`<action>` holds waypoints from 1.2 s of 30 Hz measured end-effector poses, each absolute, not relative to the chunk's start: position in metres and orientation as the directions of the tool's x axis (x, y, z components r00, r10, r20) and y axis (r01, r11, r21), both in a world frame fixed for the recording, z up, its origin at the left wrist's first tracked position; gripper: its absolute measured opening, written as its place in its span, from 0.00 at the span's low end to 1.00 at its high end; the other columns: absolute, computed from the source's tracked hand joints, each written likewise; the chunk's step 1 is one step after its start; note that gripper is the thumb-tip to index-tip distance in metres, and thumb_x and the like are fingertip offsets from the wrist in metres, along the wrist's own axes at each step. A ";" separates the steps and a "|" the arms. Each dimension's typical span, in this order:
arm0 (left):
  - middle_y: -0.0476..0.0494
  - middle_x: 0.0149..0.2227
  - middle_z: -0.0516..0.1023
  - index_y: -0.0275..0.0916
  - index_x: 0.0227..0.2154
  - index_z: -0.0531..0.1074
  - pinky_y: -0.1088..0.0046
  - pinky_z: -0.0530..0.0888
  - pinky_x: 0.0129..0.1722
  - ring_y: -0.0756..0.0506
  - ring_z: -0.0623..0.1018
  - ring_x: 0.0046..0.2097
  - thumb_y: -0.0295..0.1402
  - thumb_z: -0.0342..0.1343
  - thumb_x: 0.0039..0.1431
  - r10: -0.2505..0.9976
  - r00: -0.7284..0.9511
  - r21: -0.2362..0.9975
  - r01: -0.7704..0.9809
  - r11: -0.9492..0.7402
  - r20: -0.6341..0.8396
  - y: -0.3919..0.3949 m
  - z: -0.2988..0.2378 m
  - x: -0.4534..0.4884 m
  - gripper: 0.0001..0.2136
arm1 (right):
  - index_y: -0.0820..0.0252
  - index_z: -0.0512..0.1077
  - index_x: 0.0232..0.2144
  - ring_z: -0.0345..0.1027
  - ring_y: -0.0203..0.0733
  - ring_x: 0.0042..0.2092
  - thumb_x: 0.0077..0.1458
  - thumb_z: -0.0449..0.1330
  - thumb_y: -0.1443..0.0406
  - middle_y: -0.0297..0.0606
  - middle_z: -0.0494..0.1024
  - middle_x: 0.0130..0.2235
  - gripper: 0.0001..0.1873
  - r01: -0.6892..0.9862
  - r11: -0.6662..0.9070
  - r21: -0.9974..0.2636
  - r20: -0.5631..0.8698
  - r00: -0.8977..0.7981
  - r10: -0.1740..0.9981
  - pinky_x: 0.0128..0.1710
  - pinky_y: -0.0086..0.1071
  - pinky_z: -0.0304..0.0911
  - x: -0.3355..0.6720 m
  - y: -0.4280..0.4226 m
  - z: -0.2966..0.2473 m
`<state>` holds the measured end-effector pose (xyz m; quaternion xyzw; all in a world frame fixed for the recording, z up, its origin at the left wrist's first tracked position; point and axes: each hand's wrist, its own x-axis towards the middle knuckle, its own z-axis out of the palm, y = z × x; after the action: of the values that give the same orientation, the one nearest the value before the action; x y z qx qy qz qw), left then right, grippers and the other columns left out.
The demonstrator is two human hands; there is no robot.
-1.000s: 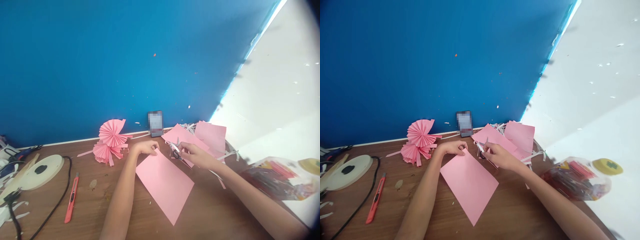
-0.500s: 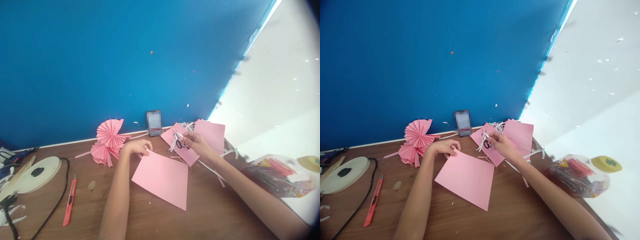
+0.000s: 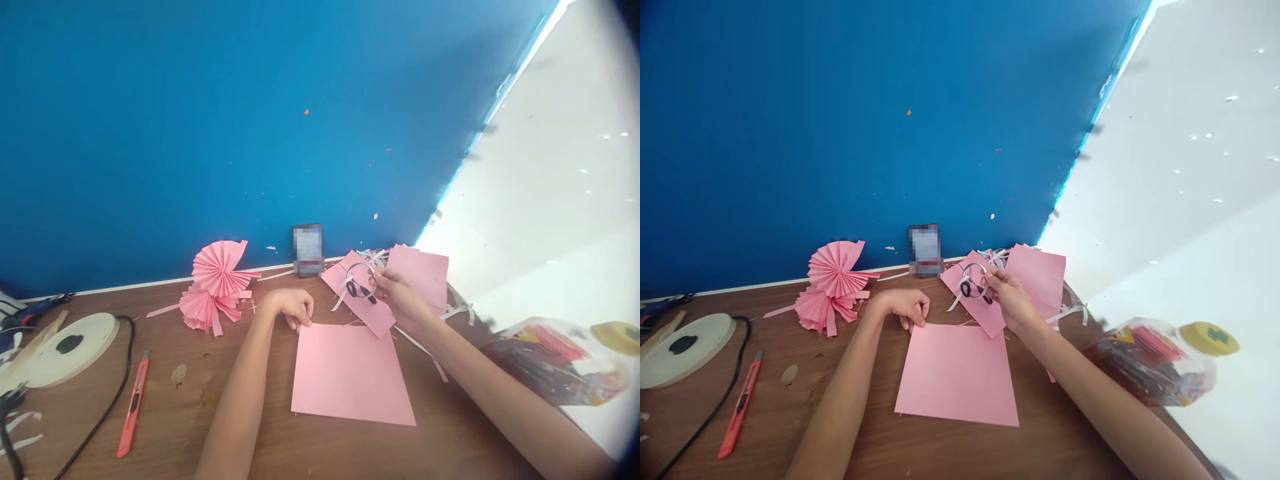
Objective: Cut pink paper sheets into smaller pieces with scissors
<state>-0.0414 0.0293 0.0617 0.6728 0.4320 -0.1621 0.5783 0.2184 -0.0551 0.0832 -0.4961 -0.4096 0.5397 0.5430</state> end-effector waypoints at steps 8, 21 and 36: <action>0.44 0.24 0.77 0.34 0.26 0.73 0.70 0.76 0.33 0.46 0.79 0.28 0.41 0.68 0.37 0.301 0.582 0.619 0.784 0.039 -0.756 0.027 0.056 -0.030 0.17 | 0.59 0.69 0.30 0.52 0.31 0.26 0.47 0.64 0.56 0.32 0.66 0.29 0.14 -0.325 -0.064 -0.943 -0.079 0.034 0.996 0.30 0.30 0.58 0.214 -0.064 0.101; 0.40 0.32 0.78 0.34 0.30 0.74 0.73 0.74 0.32 0.47 0.77 0.33 0.45 0.59 0.49 0.476 0.556 0.600 0.797 -0.072 -0.681 0.022 0.077 -0.030 0.16 | 0.60 0.70 0.31 0.54 0.31 0.26 0.48 0.64 0.57 0.36 0.70 0.32 0.13 -0.307 -0.129 -0.943 -0.153 0.057 0.987 0.30 0.29 0.61 0.213 -0.066 0.098; 0.45 0.38 0.76 0.36 0.37 0.75 0.74 0.67 0.40 0.46 0.73 0.40 0.46 0.48 0.60 0.663 0.749 0.812 0.394 -0.431 -0.012 0.003 0.119 -0.010 0.19 | 0.58 0.74 0.35 0.68 0.37 0.33 0.52 0.61 0.54 0.35 0.75 0.30 0.14 0.015 -0.045 -0.999 -0.047 -0.200 0.979 0.33 0.30 0.63 0.186 -0.092 0.096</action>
<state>-0.0096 0.0032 0.1185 0.8311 0.3180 0.1567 0.4284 0.1859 -0.0920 0.0958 -0.4613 -0.5387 0.5565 0.4328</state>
